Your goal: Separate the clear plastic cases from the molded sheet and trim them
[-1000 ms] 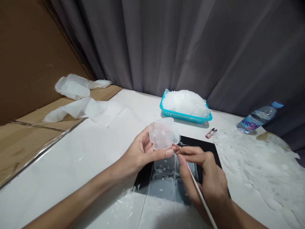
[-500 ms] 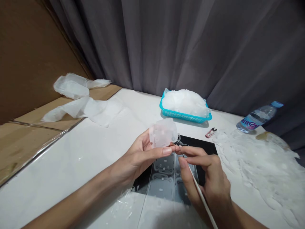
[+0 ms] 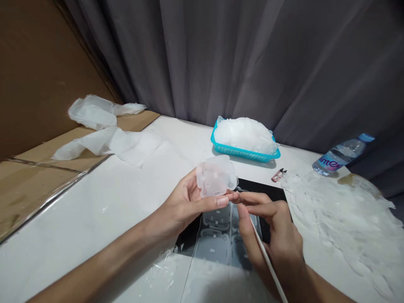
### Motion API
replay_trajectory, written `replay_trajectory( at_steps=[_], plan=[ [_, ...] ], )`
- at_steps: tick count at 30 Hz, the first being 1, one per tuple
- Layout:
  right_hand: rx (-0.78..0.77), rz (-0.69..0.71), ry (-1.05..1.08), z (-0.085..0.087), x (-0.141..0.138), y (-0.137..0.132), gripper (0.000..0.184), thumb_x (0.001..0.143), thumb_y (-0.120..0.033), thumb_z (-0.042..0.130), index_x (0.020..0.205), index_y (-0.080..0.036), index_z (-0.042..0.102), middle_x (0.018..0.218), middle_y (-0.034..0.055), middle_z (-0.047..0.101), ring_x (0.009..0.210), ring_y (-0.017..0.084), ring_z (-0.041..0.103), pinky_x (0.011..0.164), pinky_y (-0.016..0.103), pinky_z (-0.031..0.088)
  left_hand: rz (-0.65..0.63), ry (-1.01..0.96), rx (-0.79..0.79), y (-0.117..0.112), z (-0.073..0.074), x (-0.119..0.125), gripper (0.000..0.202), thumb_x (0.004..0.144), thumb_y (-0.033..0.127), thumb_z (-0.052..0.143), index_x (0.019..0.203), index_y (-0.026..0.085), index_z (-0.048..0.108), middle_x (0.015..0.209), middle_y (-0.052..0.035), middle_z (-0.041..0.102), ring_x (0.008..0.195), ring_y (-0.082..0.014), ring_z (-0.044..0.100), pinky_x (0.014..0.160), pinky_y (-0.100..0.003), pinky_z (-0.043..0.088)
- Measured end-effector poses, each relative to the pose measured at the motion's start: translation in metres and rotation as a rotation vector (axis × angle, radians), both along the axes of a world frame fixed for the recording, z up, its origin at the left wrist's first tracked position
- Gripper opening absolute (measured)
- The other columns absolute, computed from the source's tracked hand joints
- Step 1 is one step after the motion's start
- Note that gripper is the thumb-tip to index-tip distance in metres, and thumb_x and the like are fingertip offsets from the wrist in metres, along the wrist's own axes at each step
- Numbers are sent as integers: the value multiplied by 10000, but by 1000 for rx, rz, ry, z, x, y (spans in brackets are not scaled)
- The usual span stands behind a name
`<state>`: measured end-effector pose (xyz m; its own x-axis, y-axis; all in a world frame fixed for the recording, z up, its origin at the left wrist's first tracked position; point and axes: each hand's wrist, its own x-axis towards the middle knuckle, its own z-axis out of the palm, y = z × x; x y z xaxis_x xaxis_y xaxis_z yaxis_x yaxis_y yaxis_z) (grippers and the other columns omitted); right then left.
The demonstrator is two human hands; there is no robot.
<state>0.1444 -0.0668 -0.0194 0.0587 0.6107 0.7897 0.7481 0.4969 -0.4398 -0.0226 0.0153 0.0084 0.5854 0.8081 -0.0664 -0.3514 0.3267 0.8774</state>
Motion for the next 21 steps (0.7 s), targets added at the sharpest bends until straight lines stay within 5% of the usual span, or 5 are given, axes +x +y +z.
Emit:
replay_trajectory(
  at_steps=[21],
  plan=[
    [-58, 43, -87, 6, 8, 3, 155, 971, -58, 585, 1048, -181, 530, 971, 67, 701, 953, 189, 775, 800, 292, 672, 50, 39, 188, -1, -9, 2, 409, 784, 122, 871, 1134, 203, 675, 950, -35, 762, 922, -192, 752, 842, -244, 604]
  ],
)
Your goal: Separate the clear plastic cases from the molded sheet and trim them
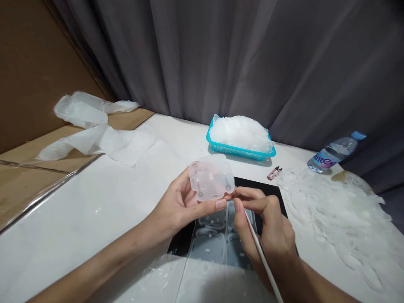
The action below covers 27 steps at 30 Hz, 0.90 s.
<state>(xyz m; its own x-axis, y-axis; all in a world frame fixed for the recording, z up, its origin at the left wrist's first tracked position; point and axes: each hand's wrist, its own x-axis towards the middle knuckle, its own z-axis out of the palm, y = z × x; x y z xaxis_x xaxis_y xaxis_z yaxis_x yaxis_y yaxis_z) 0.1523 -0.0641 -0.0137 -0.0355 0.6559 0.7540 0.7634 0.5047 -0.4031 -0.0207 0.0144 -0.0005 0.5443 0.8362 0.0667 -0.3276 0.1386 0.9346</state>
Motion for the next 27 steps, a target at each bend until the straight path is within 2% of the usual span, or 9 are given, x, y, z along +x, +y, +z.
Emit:
replay_trajectory(
  at_steps=[4, 10, 17, 27],
  plan=[
    [13, -9, -8, 0, 1, -1, 147, 974, -67, 594, 1041, -181, 529, 1000, 77, 721, 969, 185, 783, 813, 268, 671, 11, 15, -17, 0, -2, -2, 388, 783, 140, 874, 1114, 202, 681, 981, -42, 766, 964, -210, 750, 870, -262, 602],
    [5, -21, -20, 2, -1, -3, 132, 976, -77, 597, 1038, -174, 533, 993, 85, 724, 973, 191, 782, 789, 278, 676, -4, 19, -7, 0, -1, -1, 363, 801, 147, 869, 1101, 217, 678, 995, -22, 759, 947, -171, 741, 845, -207, 590],
    [-31, 17, 15, 0, 0, -2, 153, 974, -64, 583, 1049, -183, 525, 976, 79, 701, 990, 200, 768, 806, 313, 681, -1, 27, 34, 1, -3, -2, 363, 815, 149, 859, 1120, 213, 673, 995, -26, 753, 944, -172, 738, 853, -216, 590],
    [-44, 19, 45, -1, 0, 1, 176, 966, -49, 604, 1063, -174, 526, 1006, 71, 690, 953, 173, 758, 795, 286, 664, 2, 17, 51, 0, -2, 0, 347, 811, 121, 857, 1088, 220, 674, 989, -3, 754, 944, -147, 740, 856, -179, 593]
  ],
)
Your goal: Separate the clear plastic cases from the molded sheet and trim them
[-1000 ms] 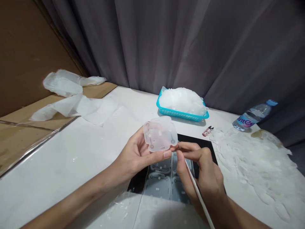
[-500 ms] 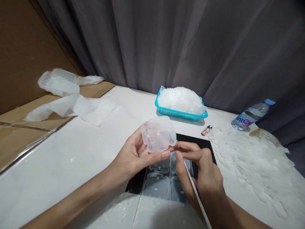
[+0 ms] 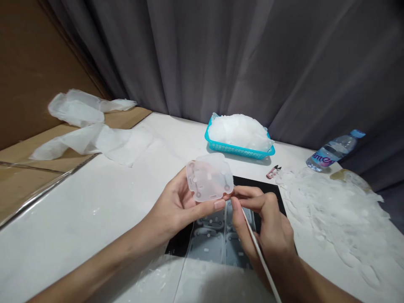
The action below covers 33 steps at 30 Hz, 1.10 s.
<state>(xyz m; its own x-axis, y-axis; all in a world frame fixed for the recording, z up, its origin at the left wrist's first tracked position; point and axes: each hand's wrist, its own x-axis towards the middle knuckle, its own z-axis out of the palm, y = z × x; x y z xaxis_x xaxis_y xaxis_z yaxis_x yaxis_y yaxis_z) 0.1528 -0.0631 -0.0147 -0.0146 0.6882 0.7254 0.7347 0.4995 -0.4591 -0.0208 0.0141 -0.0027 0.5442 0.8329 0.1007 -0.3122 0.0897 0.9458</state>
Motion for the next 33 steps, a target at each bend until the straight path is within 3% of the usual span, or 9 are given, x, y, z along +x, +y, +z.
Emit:
replay_trajectory(
  at_steps=[6, 12, 19, 24, 28, 33],
  plan=[
    [44, -18, -78, 0, 3, 0, 162, 976, -56, 591, 1082, -164, 534, 1016, 90, 697, 965, 184, 758, 787, 291, 668, 4, 23, -27, -2, -1, -1, 407, 790, 130, 872, 1137, 219, 678, 1010, -26, 767, 968, -194, 756, 857, -227, 616],
    [101, -86, -190, 1, 3, 2, 149, 980, -61, 609, 1098, -129, 549, 985, 102, 729, 923, 179, 774, 719, 246, 644, -10, -24, -74, -2, 3, 3, 400, 793, 128, 874, 1137, 231, 697, 1026, -13, 778, 948, -164, 761, 862, -203, 612],
    [170, -191, -263, 0, 0, 2, 110, 991, -95, 636, 1078, -112, 571, 989, 93, 771, 862, 153, 789, 657, 215, 603, -29, 34, -119, -3, 4, 1, 352, 834, 151, 854, 1140, 242, 707, 1120, -17, 789, 1063, -181, 749, 946, -231, 597],
    [156, -166, -217, -1, 0, 1, 152, 986, -71, 631, 1112, -115, 560, 1021, 89, 767, 915, 146, 790, 680, 197, 611, -42, 36, -134, -3, 8, 2, 317, 851, 163, 845, 1125, 259, 719, 1091, 10, 791, 1051, -152, 748, 929, -187, 586],
    [161, -135, -184, 1, 1, -1, 136, 972, -69, 648, 1048, -137, 559, 1011, 74, 764, 974, 142, 785, 777, 192, 627, -40, 20, -139, -2, 11, 2, 269, 844, 154, 847, 1067, 252, 734, 1002, 24, 782, 1004, -136, 748, 905, -175, 589],
    [128, -102, -195, 6, 2, -4, 126, 959, -91, 667, 1010, -133, 559, 1046, 93, 760, 970, 148, 785, 778, 197, 637, -39, -4, -114, -1, 10, 1, 261, 843, 129, 840, 1057, 240, 738, 976, 11, 773, 969, -128, 747, 884, -165, 588]
  ],
)
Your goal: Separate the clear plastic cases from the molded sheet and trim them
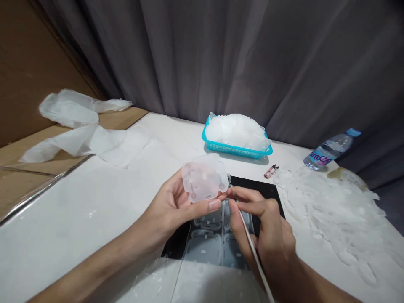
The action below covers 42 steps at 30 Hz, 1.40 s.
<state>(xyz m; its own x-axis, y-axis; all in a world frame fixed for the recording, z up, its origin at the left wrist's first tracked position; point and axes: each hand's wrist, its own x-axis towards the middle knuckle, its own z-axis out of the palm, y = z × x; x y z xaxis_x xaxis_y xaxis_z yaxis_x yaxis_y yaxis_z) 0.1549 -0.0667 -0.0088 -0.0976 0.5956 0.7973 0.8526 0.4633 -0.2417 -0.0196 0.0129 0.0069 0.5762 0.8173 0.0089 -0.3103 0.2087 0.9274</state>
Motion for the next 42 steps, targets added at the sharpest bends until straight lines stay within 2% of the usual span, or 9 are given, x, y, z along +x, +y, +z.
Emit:
replay_trajectory(
  at_steps=[11, 17, 26, 33, 37, 42],
  plan=[
    [-29, -12, 75, -5, -2, 3, 59, 998, -123, 616, 1036, -131, 571, 1034, 78, 745, 926, 124, 773, 764, 193, 613, 74, 62, 70, -2, -5, -3, 338, 798, 133, 876, 1081, 226, 718, 962, 3, 782, 955, -163, 771, 843, -167, 609],
    [-37, 22, 76, -5, 1, 5, 74, 982, -86, 617, 1019, -129, 569, 1005, 90, 718, 965, 147, 768, 802, 209, 626, 67, 75, 85, -2, -6, -4, 361, 809, 137, 868, 1114, 246, 708, 1017, 7, 789, 992, -170, 774, 882, -182, 614],
    [-23, 14, 46, -2, 1, 7, 93, 992, -76, 597, 1062, -120, 556, 943, 80, 710, 918, 167, 774, 765, 231, 641, 56, 52, 83, -3, -5, -2, 360, 804, 121, 867, 1104, 234, 703, 1023, 12, 797, 1007, -179, 781, 868, -173, 618],
    [4, -12, 15, 0, 1, 8, 122, 984, -69, 599, 1083, -129, 561, 929, 73, 727, 884, 169, 778, 726, 237, 647, 95, 91, 47, -5, -3, 0, 400, 753, 136, 897, 1090, 216, 698, 1054, -32, 806, 1018, -253, 786, 888, -270, 647],
    [61, -60, -35, -1, 0, 9, 104, 984, -69, 607, 1063, -128, 574, 911, 70, 747, 839, 166, 788, 642, 219, 626, 63, 77, 28, -4, -6, -1, 411, 764, 126, 888, 1121, 219, 705, 1073, -42, 810, 1030, -253, 783, 900, -274, 644],
    [71, -84, -49, -3, 0, 9, 109, 969, -79, 645, 1035, -135, 579, 999, 110, 781, 843, 169, 793, 648, 227, 621, 23, 54, -16, -4, -3, 1, 365, 787, 155, 882, 1099, 238, 712, 1078, -30, 814, 1037, -225, 780, 911, -253, 631]
  ],
)
